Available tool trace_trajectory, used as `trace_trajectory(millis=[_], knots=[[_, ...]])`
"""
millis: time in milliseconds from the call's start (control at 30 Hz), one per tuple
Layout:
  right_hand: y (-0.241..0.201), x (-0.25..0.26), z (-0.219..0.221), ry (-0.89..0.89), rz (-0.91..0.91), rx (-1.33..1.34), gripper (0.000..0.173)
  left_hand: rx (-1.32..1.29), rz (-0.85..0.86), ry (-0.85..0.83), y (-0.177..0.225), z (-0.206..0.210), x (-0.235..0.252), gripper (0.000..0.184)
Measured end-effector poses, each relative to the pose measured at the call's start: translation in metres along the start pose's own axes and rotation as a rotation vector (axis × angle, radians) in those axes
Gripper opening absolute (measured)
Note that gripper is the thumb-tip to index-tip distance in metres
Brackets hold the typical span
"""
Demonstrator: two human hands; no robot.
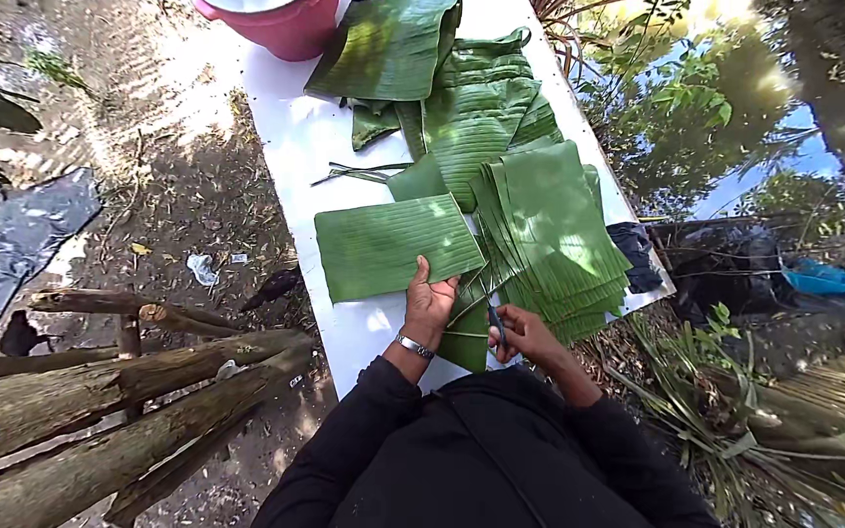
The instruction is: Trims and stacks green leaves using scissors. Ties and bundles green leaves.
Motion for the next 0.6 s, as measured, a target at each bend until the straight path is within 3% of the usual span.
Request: trace_trajectory(millis=[600], knots=[[-0.005,0.014,0.007,0.068,-0.064,0.034,0.034,-0.015,-0.021,0.002,-0.005,-0.013,-0.006,0.033]])
Point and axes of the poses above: each hand's wrist, its own x-axis towards the middle knuckle, its own z-axis out of the palm, y = z × x, the point moved 3 cm from there along x, towards the middle knuckle, and after that the axes turned 5 degrees about -z, right-handed, at the moved point
